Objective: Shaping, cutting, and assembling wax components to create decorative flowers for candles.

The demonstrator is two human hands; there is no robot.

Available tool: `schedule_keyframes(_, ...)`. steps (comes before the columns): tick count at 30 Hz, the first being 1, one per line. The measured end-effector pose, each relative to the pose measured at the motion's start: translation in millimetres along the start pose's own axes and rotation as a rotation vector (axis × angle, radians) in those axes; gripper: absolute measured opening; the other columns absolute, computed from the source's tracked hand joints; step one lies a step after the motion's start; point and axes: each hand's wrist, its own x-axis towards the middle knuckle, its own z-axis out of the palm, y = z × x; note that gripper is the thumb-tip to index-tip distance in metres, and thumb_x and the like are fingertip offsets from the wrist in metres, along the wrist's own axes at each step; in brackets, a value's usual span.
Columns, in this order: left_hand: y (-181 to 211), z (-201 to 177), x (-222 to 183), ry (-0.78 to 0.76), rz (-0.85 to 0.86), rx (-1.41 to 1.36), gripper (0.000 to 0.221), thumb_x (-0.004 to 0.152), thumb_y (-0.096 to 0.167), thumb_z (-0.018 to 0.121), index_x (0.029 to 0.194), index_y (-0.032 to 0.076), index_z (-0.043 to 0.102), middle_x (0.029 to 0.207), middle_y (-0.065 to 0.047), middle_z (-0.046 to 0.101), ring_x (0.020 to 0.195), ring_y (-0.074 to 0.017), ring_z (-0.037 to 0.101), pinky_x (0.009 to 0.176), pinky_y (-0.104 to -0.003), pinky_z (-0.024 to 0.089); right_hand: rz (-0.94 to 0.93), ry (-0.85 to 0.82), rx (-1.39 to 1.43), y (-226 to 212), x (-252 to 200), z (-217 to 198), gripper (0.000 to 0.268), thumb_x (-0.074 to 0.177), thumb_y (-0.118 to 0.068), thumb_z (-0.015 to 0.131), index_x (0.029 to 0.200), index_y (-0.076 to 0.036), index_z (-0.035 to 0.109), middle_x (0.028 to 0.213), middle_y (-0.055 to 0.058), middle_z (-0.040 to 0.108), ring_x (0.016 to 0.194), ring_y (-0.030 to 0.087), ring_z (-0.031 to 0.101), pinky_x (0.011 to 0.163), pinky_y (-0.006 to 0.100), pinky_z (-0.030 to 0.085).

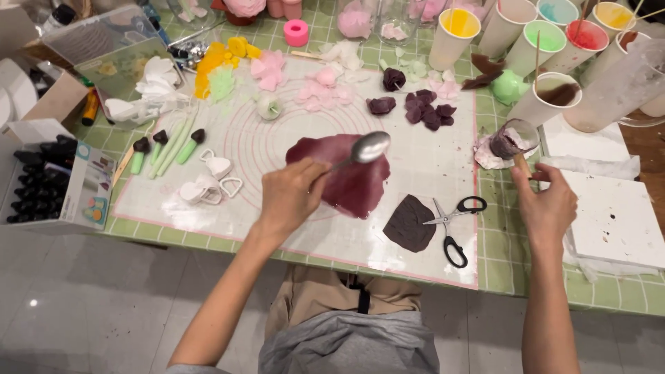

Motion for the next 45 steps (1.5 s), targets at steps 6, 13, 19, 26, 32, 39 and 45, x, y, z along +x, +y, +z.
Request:
schedule_keyframes(6, 9.5, 9.5, 10.4, -0.198, -0.229, -0.047, 0.017, 0.092, 0.019, 0.071, 0.101, 0.007, 0.078, 0.068, -0.012, 0.071, 0.058, -0.0294, 0.066, 0.054, -0.042, 0.048, 0.052, -0.049, 0.032, 15.7, 3.0, 18.2, 0.037, 0.099, -0.037, 0.078, 0.121, -0.008, 0.076, 0.097, 0.012, 0.076, 0.08, 0.032, 0.071, 0.075, 0.045, 0.053)
schedule_keyframes(13, 23.0, 29.7, 23.3, -0.32, -0.433, -0.247, 0.02, 0.095, 0.02, 0.064, 0.098, 0.005, 0.077, 0.07, -0.014, 0.072, 0.06, -0.0276, 0.067, 0.059, -0.041, 0.048, 0.081, -0.024, 0.01, 12.0, 9.9, 4.6, 0.033, 0.099, -0.034, 0.075, 0.121, -0.009, 0.076, 0.097, 0.012, 0.076, 0.079, 0.033, 0.07, 0.074, 0.046, 0.053)
schedule_keyframes(19, 6.2, 34.2, 14.7, -0.225, -0.415, -0.261, 0.022, 0.096, 0.02, 0.063, 0.097, 0.003, 0.077, 0.075, -0.011, 0.074, 0.064, -0.0208, 0.067, 0.061, -0.037, 0.049, 0.113, -0.065, 0.029, 5.1, 12.8, -1.0, 0.032, 0.098, -0.033, 0.074, 0.121, -0.011, 0.075, 0.098, 0.011, 0.076, 0.076, 0.033, 0.07, 0.074, 0.046, 0.053)
schedule_keyframes(26, 34.3, 91.5, 24.6, -0.424, -0.677, -1.127, 0.021, 0.102, 0.02, 0.056, 0.11, 0.005, 0.069, 0.062, 0.003, 0.052, 0.051, -0.0068, 0.043, 0.043, -0.024, 0.029, 0.113, -0.025, 0.028, 10.0, 19.9, 0.7, 0.029, 0.098, -0.03, 0.072, 0.12, -0.012, 0.075, 0.1, 0.012, 0.076, 0.084, 0.036, 0.07, 0.076, 0.048, 0.053)
schedule_keyframes(32, 133.6, 190.4, 44.6, -0.634, -0.704, -1.412, 0.023, 0.103, 0.016, 0.045, 0.122, 0.005, 0.05, 0.075, -0.004, 0.068, 0.069, -0.0114, 0.061, 0.06, -0.028, 0.048, 0.099, -0.017, 0.02, 14.4, 25.8, 2.5, 0.028, 0.098, -0.029, 0.073, 0.12, -0.012, 0.074, 0.103, 0.012, 0.076, 0.088, 0.037, 0.07, 0.078, 0.048, 0.053)
schedule_keyframes(39, 198.6, 277.7, 67.6, -0.637, -0.621, -1.066, 0.026, 0.101, 0.018, 0.048, 0.123, 0.005, 0.048, 0.076, -0.009, 0.074, 0.073, -0.0178, 0.067, 0.069, -0.033, 0.049, 0.049, -0.011, 0.189, 32.2, 28.1, -4.7, 0.031, 0.097, -0.022, 0.074, 0.123, -0.004, 0.072, 0.102, 0.013, 0.077, 0.069, 0.025, 0.07, 0.067, 0.038, 0.054)
schedule_keyframes(45, 209.6, 315.5, 61.0, -0.588, -0.623, -0.909, 0.025, 0.097, 0.016, 0.054, 0.118, 0.003, 0.052, 0.08, -0.01, 0.075, 0.081, -0.0241, 0.074, 0.075, -0.04, 0.053, 0.039, 0.04, 0.361, 29.8, 18.2, -27.5, 0.028, 0.103, -0.013, 0.068, 0.125, 0.004, 0.069, 0.108, 0.015, 0.075, 0.069, 0.016, 0.07, 0.06, 0.029, 0.053)
